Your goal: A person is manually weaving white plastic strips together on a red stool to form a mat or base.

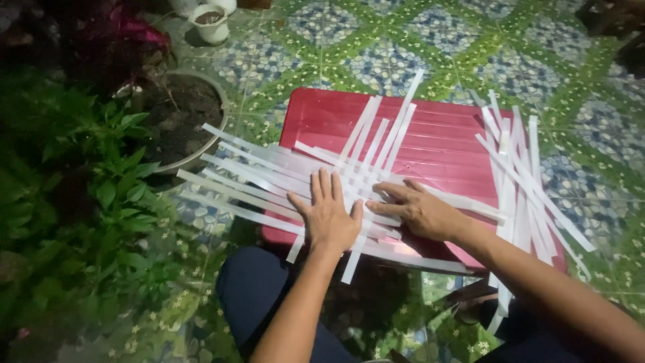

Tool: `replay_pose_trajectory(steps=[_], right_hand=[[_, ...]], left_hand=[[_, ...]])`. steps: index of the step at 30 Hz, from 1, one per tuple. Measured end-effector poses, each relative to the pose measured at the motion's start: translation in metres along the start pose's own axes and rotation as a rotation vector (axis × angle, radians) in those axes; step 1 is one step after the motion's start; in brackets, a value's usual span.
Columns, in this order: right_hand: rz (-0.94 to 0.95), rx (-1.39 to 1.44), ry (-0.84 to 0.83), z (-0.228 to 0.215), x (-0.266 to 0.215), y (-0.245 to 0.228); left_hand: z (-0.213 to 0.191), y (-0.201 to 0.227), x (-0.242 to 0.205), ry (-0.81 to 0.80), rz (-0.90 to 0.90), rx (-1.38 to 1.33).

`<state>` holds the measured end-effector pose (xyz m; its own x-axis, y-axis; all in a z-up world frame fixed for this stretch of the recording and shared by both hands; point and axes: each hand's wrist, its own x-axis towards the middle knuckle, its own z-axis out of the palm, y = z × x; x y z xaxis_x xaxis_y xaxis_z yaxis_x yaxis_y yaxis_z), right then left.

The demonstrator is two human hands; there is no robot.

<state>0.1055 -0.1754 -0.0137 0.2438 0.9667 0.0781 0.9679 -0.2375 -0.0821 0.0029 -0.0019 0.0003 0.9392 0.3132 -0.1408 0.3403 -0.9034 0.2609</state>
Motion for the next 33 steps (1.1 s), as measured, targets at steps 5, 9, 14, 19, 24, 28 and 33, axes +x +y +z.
replay_pose_trajectory(steps=[5,9,14,19,24,28,33], right_hand=[[-0.074,0.025,0.118,-0.001,-0.001,0.004],[-0.092,-0.003,0.165,0.012,-0.010,0.016],[-0.055,-0.026,0.123,0.007,-0.007,0.007],[-0.073,-0.080,0.114,0.014,-0.010,0.009],[-0.080,-0.084,0.104,0.025,-0.011,0.017],[-0.085,-0.107,0.113,0.031,-0.003,0.020],[-0.098,-0.103,0.167,0.027,0.001,0.015]], left_hand=[[-0.001,-0.003,-0.002,-0.012,0.000,0.006],[0.002,-0.003,0.000,0.010,0.018,-0.008],[0.006,-0.003,0.002,0.045,0.023,0.004],[0.008,-0.002,0.002,0.036,0.022,0.029],[0.006,-0.002,0.004,0.020,0.024,0.012],[0.005,-0.001,0.003,0.024,0.034,0.007],[0.001,-0.001,0.000,0.015,0.029,0.017]])
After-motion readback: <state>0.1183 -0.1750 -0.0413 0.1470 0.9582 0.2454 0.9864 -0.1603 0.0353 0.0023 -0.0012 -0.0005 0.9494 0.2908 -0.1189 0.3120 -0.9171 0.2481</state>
